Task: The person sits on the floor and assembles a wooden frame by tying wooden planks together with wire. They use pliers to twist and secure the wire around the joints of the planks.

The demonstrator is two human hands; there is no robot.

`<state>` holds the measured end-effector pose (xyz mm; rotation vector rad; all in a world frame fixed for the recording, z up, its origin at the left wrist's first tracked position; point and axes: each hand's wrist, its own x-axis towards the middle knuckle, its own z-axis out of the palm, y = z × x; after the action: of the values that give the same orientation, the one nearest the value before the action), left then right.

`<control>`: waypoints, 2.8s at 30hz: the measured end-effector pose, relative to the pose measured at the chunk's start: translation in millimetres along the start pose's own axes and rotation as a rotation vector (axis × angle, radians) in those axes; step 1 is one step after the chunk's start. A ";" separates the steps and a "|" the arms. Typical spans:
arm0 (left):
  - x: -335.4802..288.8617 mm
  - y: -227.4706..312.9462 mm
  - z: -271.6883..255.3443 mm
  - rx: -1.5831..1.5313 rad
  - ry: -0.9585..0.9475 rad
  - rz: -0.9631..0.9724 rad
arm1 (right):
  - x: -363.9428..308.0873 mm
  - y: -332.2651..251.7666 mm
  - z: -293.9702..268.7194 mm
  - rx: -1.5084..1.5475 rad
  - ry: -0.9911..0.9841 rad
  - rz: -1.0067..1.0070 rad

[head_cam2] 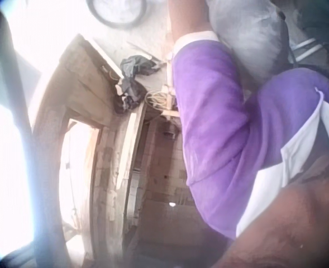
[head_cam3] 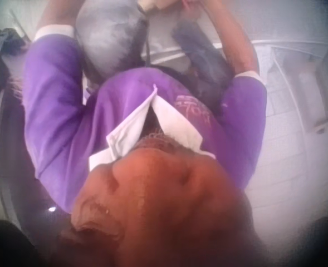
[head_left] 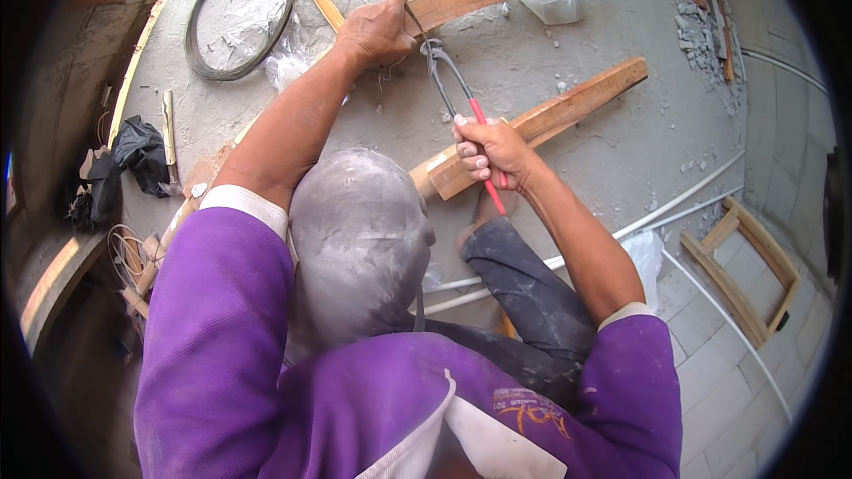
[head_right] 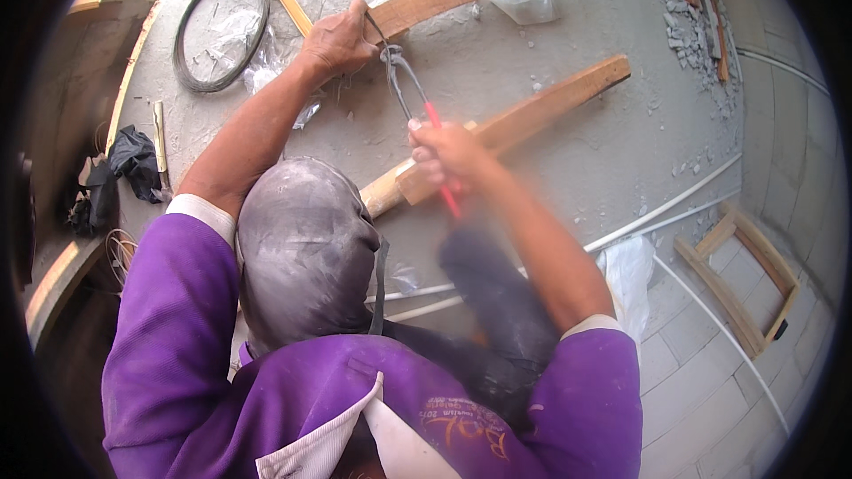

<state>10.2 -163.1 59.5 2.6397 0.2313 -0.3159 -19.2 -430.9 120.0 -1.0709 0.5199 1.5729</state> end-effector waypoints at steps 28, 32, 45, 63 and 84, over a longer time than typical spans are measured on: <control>-22.6 105.2 19.6 0.084 -0.266 0.671 | 5.8 3.5 -8.9 -2.037 1.214 -0.737; -20.0 89.1 0.0 0.098 -0.227 0.687 | -2.8 -15.1 -7.8 -1.724 0.882 -0.473; -3.8 4.8 3.8 -0.031 0.009 0.254 | 0.5 -7.9 -30.0 -0.136 -0.012 0.074; 4.5 12.4 12.2 0.026 0.032 0.113 | 6.9 -2.1 -5.5 -0.462 0.135 -0.203; 1.4 11.2 13.7 0.008 0.054 0.136 | -18.9 -55.7 -89.8 -0.648 0.019 -0.099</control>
<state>11.5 -179.3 52.2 2.6581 0.0677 -0.2006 64.7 -495.8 103.2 -1.5651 -0.0517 1.6842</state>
